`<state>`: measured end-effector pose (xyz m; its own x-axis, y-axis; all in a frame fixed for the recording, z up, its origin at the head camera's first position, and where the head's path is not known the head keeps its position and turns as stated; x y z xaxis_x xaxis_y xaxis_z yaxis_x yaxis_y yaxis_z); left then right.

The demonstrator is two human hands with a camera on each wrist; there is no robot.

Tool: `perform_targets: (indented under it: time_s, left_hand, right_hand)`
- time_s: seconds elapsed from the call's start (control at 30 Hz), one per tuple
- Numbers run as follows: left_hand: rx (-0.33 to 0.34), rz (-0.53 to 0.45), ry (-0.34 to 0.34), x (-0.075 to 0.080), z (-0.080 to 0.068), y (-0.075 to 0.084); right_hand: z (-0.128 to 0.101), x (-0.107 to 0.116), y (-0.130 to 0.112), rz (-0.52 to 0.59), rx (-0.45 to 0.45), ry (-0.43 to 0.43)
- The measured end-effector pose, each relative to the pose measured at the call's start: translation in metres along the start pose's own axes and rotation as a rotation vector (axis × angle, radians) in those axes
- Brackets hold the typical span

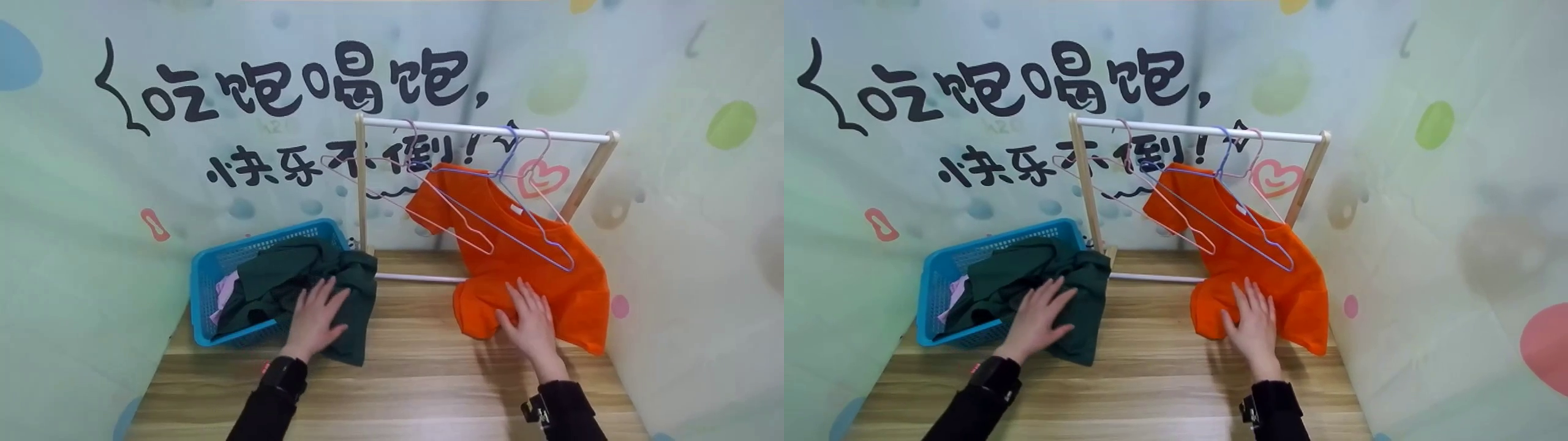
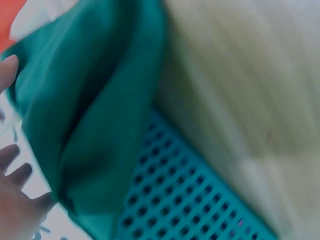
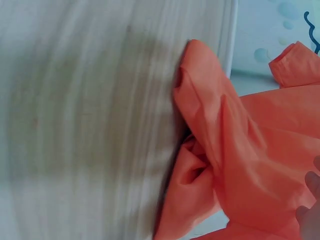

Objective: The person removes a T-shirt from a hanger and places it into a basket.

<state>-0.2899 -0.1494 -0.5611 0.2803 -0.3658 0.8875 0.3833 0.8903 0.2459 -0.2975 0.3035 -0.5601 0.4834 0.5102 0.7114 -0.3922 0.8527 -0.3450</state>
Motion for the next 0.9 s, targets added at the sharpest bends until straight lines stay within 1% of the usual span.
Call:
perform_targets:
  time_s: [0.1,0.17,0.2,0.33,0.4,0.6,0.7,0.8,0.9]
  left_hand:
    - [-0.035,0.042,0.006,-0.014,-0.004,0.006]
    - [-0.028,0.063,0.038,-0.02,-0.004,0.008]
    - [-0.023,0.071,0.068,-0.022,-0.004,0.009]
    - [0.006,0.067,0.194,-0.026,0.001,0.008]
    - [0.012,0.06,0.242,-0.027,0.004,0.006]
    - [0.065,0.015,0.333,-0.028,0.012,-0.001]
    - [0.102,-0.021,0.342,-0.026,0.016,-0.003]
    - [0.14,-0.051,0.316,-0.024,0.02,-0.003]
    - [0.162,-0.064,0.289,-0.023,0.024,-0.002]
  right_hand:
    - [0.008,0.005,-0.002,0.001,-0.007,-0.012]
    - [0.014,0.01,-0.003,0.005,-0.012,-0.014]
    - [0.016,0.013,-0.004,0.003,-0.014,-0.014]
    - [0.023,0.024,-0.008,0.02,-0.017,-0.012]
    - [0.025,0.03,-0.011,0.028,-0.003,-0.009]
    - [0.031,0.041,-0.02,0.054,0.076,0.031]
    - [0.035,0.047,-0.023,0.06,0.097,0.057]
    - [0.039,0.053,-0.026,0.064,0.103,0.073]
    - [0.043,0.058,-0.028,0.071,0.109,0.083]
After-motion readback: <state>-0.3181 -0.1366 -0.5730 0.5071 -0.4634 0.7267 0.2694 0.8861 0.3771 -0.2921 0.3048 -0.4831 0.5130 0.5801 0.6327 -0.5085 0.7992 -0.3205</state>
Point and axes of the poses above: each hand's wrist, its own z-axis towards the middle knuckle, its own x-axis out of the back of the hand, y = z × x, the point moved 1 cm from there along z, towards the middle knuckle, and after that the axes turned 4 degrees about y, right-handed, at the moved point
